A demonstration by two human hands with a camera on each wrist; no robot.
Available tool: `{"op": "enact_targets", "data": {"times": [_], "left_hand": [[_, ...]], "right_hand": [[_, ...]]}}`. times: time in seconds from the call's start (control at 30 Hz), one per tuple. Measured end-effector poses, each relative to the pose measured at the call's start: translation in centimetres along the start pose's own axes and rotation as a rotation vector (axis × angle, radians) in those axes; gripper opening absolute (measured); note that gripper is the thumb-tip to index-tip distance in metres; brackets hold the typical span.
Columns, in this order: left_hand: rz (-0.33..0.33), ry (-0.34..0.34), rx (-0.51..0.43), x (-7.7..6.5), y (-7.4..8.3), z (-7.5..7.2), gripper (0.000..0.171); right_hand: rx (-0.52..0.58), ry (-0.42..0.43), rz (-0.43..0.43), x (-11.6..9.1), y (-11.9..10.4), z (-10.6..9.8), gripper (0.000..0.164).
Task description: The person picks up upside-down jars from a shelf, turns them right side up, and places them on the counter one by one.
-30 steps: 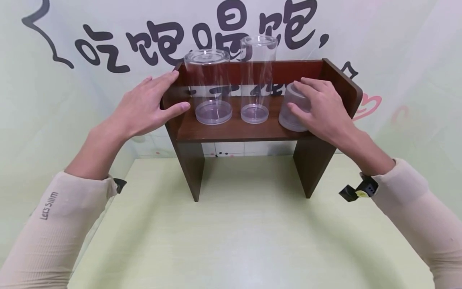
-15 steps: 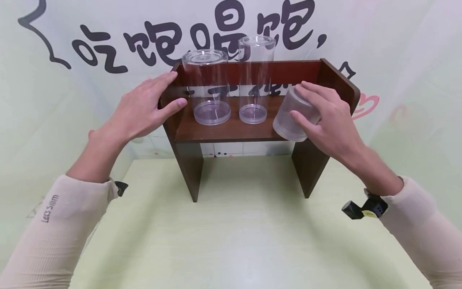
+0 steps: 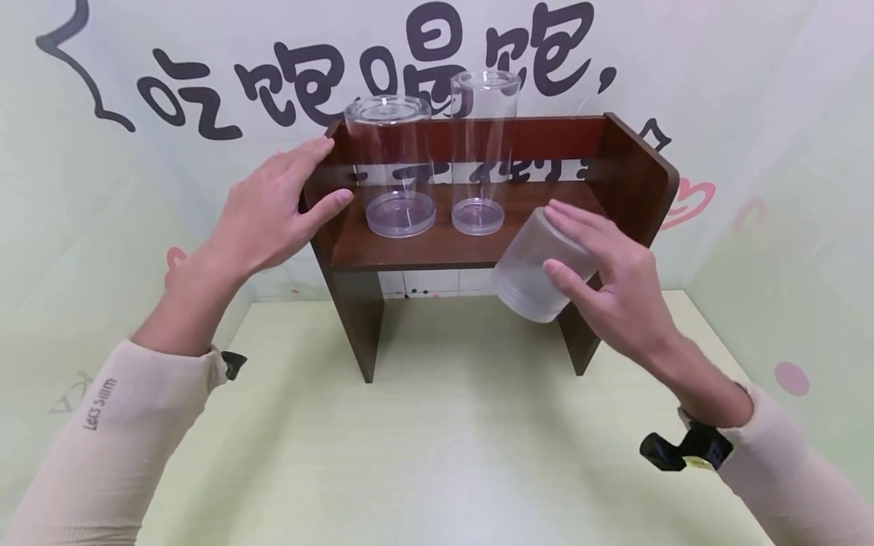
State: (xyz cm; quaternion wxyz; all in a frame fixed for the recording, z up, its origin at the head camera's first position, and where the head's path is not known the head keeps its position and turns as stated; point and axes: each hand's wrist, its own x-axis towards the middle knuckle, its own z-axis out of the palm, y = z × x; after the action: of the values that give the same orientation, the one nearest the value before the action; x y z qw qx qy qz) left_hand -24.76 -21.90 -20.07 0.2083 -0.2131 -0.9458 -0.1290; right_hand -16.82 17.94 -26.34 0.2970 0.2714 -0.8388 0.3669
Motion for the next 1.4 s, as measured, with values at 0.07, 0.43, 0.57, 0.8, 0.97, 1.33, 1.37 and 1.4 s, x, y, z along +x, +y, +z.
{"op": "enact_targets", "data": {"times": [0.07, 0.43, 0.57, 0.8, 0.97, 1.33, 1.37, 1.4], "left_hand": [[0.003, 0.054, 0.013, -0.3, 0.1, 0.4, 0.077], [0.169, 0.609, -0.067, -2.4, 1.9, 2.9, 0.083], [0.255, 0.811, -0.197, -3.2, 4.0, 4.0, 0.078], [0.425, 0.894, -0.326, -5.2, 6.9, 7.1, 0.067], [0.51, 0.808, -0.357, -6.8, 8.1, 10.0, 0.059], [0.533, 0.65, -0.381, -8.5, 9.1, 16.4, 0.061], [0.524, 0.625, -0.385, -8.7, 9.2, 17.1, 0.062], [0.514, 0.596, -0.385, -9.0, 9.3, 17.8, 0.063]], "right_hand": [[0.02, -0.038, 0.009, -0.7, -0.2, 0.4, 0.057], [0.304, -0.248, 0.215, -4.3, -0.1, 3.3, 0.053], [0.401, -0.293, 0.3, -5.5, 0.6, 4.9, 0.049], [0.495, -0.349, 0.449, -7.0, 2.3, 7.9, 0.044], [0.577, -0.308, 0.586, -7.5, 3.7, 9.4, 0.041], [0.88, -0.104, 0.879, -7.8, 5.6, 12.1, 0.045], [0.896, -0.092, 0.895, -7.8, 5.7, 12.3, 0.046], [0.916, -0.079, 0.913, -7.9, 5.8, 12.5, 0.047]]}}
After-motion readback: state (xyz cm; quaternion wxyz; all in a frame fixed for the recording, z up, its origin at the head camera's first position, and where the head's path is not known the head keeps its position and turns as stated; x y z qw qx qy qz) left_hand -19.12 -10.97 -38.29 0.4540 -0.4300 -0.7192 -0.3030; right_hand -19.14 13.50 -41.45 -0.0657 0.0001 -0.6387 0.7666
